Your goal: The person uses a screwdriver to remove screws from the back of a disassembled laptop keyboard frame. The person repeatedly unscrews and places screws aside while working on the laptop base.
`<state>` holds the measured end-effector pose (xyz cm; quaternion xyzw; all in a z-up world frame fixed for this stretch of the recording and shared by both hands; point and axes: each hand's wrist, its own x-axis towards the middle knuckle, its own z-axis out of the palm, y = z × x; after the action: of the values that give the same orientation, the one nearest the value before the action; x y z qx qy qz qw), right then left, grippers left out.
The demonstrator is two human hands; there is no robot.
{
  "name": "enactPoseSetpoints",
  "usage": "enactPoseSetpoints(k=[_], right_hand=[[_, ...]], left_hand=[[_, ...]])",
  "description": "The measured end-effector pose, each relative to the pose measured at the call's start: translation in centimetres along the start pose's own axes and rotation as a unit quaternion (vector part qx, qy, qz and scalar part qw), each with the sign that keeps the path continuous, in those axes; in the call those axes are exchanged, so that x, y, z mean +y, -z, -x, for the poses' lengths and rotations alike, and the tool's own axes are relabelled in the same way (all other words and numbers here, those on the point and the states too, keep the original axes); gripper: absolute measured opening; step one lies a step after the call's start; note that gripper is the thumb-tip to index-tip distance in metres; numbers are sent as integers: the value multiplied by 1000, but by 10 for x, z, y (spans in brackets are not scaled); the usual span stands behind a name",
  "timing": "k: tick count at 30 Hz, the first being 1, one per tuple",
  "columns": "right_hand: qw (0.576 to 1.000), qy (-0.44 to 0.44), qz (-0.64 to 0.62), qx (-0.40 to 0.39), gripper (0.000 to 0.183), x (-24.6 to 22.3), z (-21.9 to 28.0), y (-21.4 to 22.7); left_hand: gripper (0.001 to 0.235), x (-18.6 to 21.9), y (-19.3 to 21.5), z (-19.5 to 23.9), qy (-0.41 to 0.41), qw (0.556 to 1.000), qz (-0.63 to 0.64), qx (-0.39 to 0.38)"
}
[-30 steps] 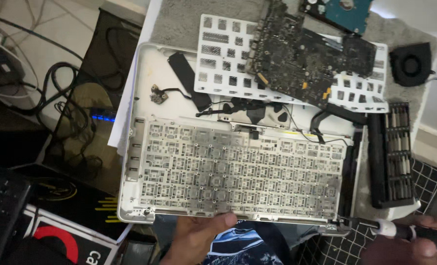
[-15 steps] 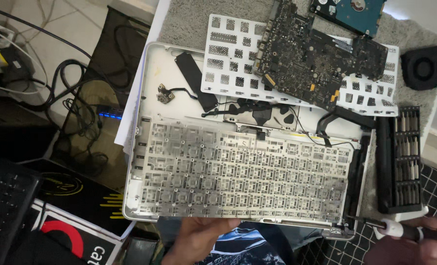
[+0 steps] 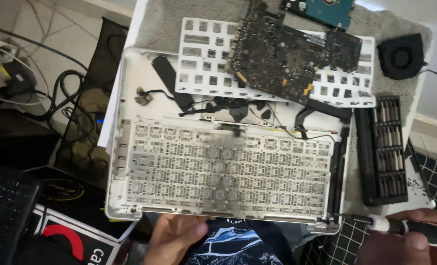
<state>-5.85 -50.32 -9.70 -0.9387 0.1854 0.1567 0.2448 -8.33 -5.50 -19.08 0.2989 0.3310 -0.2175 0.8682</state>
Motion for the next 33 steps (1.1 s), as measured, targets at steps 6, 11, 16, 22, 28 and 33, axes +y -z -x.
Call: enactPoseSetpoints(k=[6, 11, 16, 22, 28, 33], right_hand=[[955, 26, -98, 278, 23, -140, 40, -40], [855, 154, -322, 376, 44, -95, 3, -74], [775, 157, -529, 307, 63, -77, 17, -79], [805, 179, -517, 228, 48, -127, 27, -94], [819, 189, -506, 196, 48, -109, 15, -100], [825, 199, -488, 204, 50, -100, 11, -105]], left_hand=[[44, 63, -14, 26, 63, 772, -631, 45], [14, 78, 91, -17, 313, 528, -788, 40], [38, 99, -107, 71, -253, 570, -698, 353], [46, 91, -94, 44, -409, 326, -784, 335], [38, 105, -97, 47, -410, 384, -773, 295], [34, 110, -93, 47, -434, 466, -719, 278]])
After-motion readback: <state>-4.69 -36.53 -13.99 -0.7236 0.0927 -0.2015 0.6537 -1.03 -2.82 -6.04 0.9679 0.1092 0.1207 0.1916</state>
